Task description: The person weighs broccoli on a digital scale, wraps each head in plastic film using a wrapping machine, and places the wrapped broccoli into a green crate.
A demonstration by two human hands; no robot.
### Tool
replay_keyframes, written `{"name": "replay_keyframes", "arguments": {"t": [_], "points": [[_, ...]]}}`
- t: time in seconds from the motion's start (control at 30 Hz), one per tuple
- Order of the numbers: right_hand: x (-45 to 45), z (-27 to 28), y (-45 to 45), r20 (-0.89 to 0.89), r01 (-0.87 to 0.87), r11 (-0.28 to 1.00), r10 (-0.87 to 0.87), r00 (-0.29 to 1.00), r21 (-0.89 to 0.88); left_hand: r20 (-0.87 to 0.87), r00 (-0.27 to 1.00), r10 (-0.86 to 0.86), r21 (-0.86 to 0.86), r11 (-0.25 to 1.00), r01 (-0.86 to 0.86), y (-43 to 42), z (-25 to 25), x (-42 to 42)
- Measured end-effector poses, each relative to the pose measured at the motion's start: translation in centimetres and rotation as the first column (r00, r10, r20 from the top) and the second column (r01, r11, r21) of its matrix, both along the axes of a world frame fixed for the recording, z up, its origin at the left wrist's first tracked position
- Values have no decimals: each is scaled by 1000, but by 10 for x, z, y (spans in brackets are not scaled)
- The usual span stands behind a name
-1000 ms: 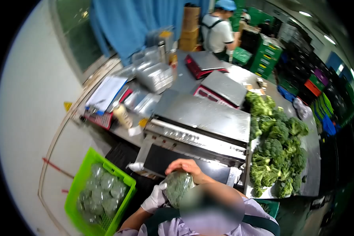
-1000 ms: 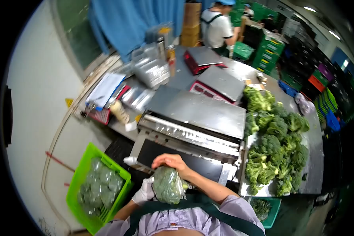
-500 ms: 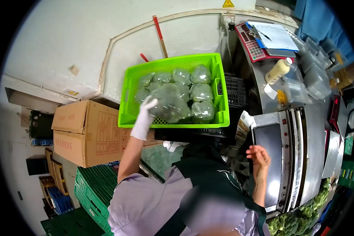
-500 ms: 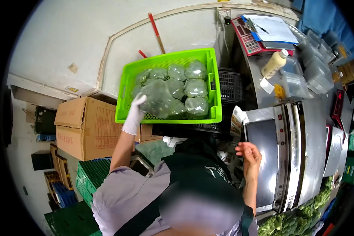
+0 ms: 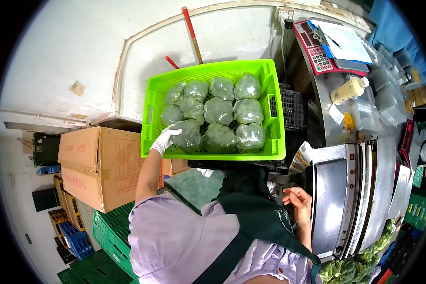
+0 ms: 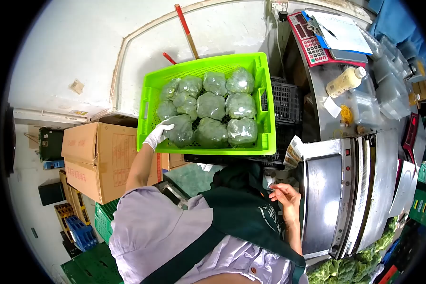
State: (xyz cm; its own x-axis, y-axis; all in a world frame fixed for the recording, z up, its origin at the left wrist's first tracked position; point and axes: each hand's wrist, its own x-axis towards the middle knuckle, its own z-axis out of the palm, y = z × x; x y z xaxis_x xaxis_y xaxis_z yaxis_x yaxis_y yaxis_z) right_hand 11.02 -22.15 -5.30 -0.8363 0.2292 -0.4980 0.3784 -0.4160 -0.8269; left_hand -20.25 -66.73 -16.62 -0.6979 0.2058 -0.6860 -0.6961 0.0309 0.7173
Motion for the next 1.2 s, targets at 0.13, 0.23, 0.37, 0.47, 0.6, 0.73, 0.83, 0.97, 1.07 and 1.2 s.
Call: {"name": "replay_keyframes", "arguments": {"t": [0.13, 0.23, 0.37, 0.47, 0.6, 0.73, 0.83, 0.97, 1.07, 1.2], "points": [[-2, -3, -3, -3, 9, 1000, -9, 1000, 25, 102, 907, -408, -609, 696, 382, -13, -9, -20], [-3, -8, -7, 0, 23, 1000, -23, 1000, 11, -22, 820, -572, -604, 661, 445, -32, -35, -27], [-7, -11, -14, 11, -1, 1000, 0, 1000, 25, -144, 817, -558, -725, 621, 297, -20, -28, -20], [-10, -13, -14, 70, -44, 999, 42, 997, 22, 12, 721, -693, -913, 287, 290, -11, 2, -19], [1, -20, -11, 4, -83, 994, 83, 997, 71, 46, 353, -935, -973, 37, 226, -17, -15, -35], [27, -12, 4, -51, -25, 916, 50, 997, 401, -164, 34, -986, -979, 167, 114, 40, -12, -60], [64, -2, 21, -58, 79, 871, -58, 997, 485, -384, 335, -860, -757, 501, 419, 121, -20, -78], [134, 26, 47, -36, 218, 783, -243, 969, 582, -613, 281, -738, -592, 665, 455, 273, 30, -13], [200, 56, 66, -17, 362, 653, -471, 882, 666, -630, 101, -770, -609, 570, 551, 362, 85, 45], [301, 72, 99, -55, 421, 300, -758, 651, 856, -684, -46, -728, -572, 496, 654, 438, 124, 109]]}}
